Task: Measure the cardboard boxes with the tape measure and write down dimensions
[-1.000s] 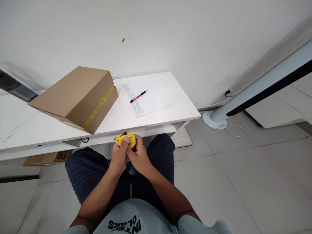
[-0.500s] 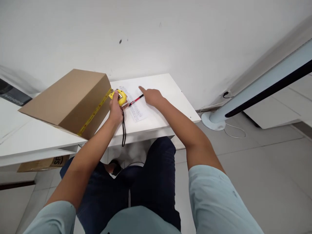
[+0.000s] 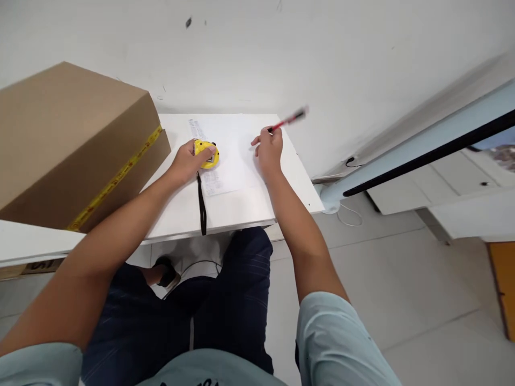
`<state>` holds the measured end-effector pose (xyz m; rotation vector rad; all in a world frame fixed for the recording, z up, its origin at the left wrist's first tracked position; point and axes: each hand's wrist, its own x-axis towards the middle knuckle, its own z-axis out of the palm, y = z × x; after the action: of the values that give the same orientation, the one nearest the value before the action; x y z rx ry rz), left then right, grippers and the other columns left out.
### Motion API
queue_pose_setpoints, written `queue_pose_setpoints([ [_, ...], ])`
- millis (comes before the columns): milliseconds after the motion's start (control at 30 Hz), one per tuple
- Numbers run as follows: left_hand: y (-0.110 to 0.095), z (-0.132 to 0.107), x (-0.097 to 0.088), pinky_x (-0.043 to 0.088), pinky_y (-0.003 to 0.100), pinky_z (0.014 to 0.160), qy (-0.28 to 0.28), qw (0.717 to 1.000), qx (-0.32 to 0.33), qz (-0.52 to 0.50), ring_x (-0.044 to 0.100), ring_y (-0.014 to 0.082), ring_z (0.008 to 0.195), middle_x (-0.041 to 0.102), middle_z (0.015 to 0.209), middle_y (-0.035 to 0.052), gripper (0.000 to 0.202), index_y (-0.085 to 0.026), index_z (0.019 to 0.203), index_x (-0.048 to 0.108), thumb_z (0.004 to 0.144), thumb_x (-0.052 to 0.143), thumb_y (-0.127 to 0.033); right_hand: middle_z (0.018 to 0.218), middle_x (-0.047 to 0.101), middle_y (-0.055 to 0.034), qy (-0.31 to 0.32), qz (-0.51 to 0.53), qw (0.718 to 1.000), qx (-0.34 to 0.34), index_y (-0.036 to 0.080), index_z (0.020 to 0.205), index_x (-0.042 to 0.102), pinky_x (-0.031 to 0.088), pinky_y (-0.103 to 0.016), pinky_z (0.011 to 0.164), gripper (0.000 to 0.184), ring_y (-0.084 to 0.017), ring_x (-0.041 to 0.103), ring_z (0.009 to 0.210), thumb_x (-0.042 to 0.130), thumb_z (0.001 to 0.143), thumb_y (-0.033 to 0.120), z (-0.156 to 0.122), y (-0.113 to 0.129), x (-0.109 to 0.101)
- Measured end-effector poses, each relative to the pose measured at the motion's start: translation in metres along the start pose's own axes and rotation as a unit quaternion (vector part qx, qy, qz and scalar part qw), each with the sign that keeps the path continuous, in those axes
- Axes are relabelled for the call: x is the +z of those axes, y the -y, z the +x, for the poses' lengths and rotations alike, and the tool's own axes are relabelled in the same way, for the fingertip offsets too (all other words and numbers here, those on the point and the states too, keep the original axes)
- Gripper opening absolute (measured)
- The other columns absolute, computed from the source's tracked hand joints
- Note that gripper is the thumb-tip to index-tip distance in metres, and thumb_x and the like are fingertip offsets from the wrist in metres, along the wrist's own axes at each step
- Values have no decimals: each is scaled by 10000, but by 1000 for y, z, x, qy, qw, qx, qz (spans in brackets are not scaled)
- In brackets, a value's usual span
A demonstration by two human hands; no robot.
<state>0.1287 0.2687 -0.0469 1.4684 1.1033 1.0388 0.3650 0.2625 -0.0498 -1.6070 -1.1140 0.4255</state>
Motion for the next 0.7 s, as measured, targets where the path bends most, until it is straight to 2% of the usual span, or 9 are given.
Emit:
queue_pose_setpoints([
  [133,2,3,-12,514,297,733,-40,998,15,40,637,176,781,688,855,16,300,-214,868,628,827,820,-441,751,614,-11,128,185,974,-39,257,936,515,349,-278,467,497,-114,442,465,275,1028,682,-26,17,1],
  [200,3,3,-13,539,320,798,-47,998,20,39,665,189,845,692,900,19,273,-215,912,623,869,782,-432,628,520,32,200,228,952,-36,268,878,525,307,-272,442,451,-111,396,440,409,986,690,-44,24,8],
  [300,5,4,-10,554,358,891,-52,998,29,35,692,217,954,685,943,29,275,-207,944,619,892,769,-431,548,437,81,279,234,931,-31,269,869,549,305,-249,467,282,-105,412,463,630,902,537,-70,30,22],
  [400,7,5,-7,551,377,928,-63,997,33,1,701,235,1037,674,990,39,280,-199,987,617,927,742,-443,644,606,56,345,193,917,-45,252,881,567,404,-252,572,214,-114,564,600,747,798,332,-84,33,30],
  [467,7,5,-5,551,374,923,-67,997,29,-24,700,224,1043,664,991,34,252,-201,993,606,963,707,-429,701,668,25,367,162,915,-44,233,839,587,432,-268,609,176,-122,594,643,748,779,273,-89,35,30],
  [500,6,5,-5,552,365,913,-69,997,26,-34,695,208,1024,662,982,28,229,-208,977,598,975,695,-416,676,651,24,366,146,918,-36,226,801,594,421,-271,593,153,-117,570,617,740,787,272,-90,36,30],
  [600,2,2,-4,555,333,873,-67,996,22,-54,668,161,944,661,952,6,201,-232,917,570,983,695,-374,567,530,51,335,98,937,-18,217,702,595,337,-265,518,180,-94,432,523,725,810,279,-93,40,28],
  [700,0,0,-4,555,319,852,-55,996,17,-62,667,152,919,651,939,-2,222,-218,916,546,976,704,-363,604,554,37,312,73,946,-51,212,686,612,355,-270,533,180,-103,448,567,736,804,265,-98,42,29],
])
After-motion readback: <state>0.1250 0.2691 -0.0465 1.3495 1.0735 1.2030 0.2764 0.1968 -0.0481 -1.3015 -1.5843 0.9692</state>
